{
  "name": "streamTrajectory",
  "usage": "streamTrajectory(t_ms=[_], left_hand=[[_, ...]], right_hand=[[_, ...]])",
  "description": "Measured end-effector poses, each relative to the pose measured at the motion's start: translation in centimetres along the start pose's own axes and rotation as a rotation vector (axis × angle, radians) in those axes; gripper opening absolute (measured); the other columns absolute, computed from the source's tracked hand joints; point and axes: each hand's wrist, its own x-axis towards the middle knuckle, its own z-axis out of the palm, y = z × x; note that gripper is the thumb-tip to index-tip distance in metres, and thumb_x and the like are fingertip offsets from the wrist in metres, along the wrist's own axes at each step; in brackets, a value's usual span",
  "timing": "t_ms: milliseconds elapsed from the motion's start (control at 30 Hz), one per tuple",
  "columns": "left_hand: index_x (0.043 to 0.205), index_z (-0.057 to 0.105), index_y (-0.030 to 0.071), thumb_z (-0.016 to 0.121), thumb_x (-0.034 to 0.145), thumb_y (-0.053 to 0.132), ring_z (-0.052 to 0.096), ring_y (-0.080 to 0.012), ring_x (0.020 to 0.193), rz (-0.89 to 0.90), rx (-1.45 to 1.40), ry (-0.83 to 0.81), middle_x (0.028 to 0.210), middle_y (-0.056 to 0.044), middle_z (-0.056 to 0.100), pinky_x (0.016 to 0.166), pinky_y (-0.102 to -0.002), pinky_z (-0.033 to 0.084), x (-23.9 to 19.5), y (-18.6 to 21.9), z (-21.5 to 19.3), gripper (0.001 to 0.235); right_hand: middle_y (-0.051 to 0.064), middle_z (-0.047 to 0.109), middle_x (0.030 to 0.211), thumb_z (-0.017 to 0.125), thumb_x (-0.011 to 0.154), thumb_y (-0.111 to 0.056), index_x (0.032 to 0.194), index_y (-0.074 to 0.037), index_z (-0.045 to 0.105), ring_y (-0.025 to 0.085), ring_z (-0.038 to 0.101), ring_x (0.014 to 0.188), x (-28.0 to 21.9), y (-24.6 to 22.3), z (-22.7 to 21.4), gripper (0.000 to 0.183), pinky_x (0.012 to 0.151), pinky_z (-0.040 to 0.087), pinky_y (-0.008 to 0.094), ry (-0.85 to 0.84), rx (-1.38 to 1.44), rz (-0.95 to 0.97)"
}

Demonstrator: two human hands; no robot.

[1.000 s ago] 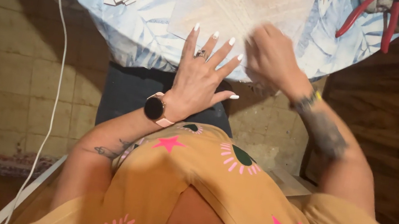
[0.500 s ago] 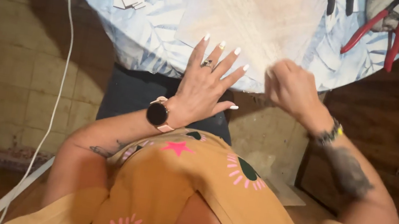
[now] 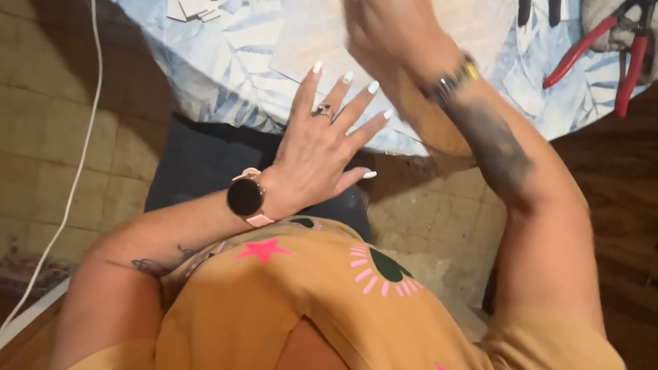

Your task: The person repeatedly sands small white blocks on a sanding sheet, then uses pliers to trim or adjust the block edges. The person continues sanding the blocks one at a time.

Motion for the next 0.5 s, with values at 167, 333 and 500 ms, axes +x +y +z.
streamTrajectory(t_ms=[167, 333, 500], left_hand=[[0.124, 0.045, 0.018, 0.058, 0.067, 0.055, 0.035, -0.0356, 0.117, 0.021, -0.027, 0.025, 0.13, -0.013, 0.037, 0.099, -0.056, 0.016, -0.1, -0.3, 0.1, 0.069], [0.123, 0.044, 0.016, 0.058, 0.067, 0.054, 0.034, -0.0366, 0.117, 0.025, -0.053, 0.043, 0.13, -0.014, 0.037, 0.098, -0.055, 0.019, 0.0, -0.6, 0.2, 0.069], [0.121, 0.046, 0.018, 0.059, 0.066, 0.054, 0.036, -0.0346, 0.116, 0.008, -0.052, 0.052, 0.128, -0.012, 0.039, 0.098, -0.054, 0.018, -0.2, -0.4, 0.5, 0.068]], right_hand=[[0.009, 0.041, 0.063, 0.041, 0.085, -0.011, 0.075, -0.006, 0.039, 0.027, 0.039, 0.048, -9.9, -4.1, -5.9, 0.012, 0.038, 0.027, 0.037, -0.38, 0.042, 0.393], [0.01, 0.038, 0.061, 0.042, 0.087, -0.012, 0.07, -0.005, 0.035, 0.029, 0.037, 0.047, -9.1, -4.4, -5.4, 0.019, 0.037, 0.025, 0.04, -0.289, 0.019, 0.384], [0.007, 0.037, 0.065, 0.038, 0.088, -0.017, 0.073, -0.008, 0.033, 0.021, 0.031, 0.049, -0.8, 0.2, 1.0, 0.018, 0.041, 0.025, 0.035, -0.264, 0.001, 0.281]])
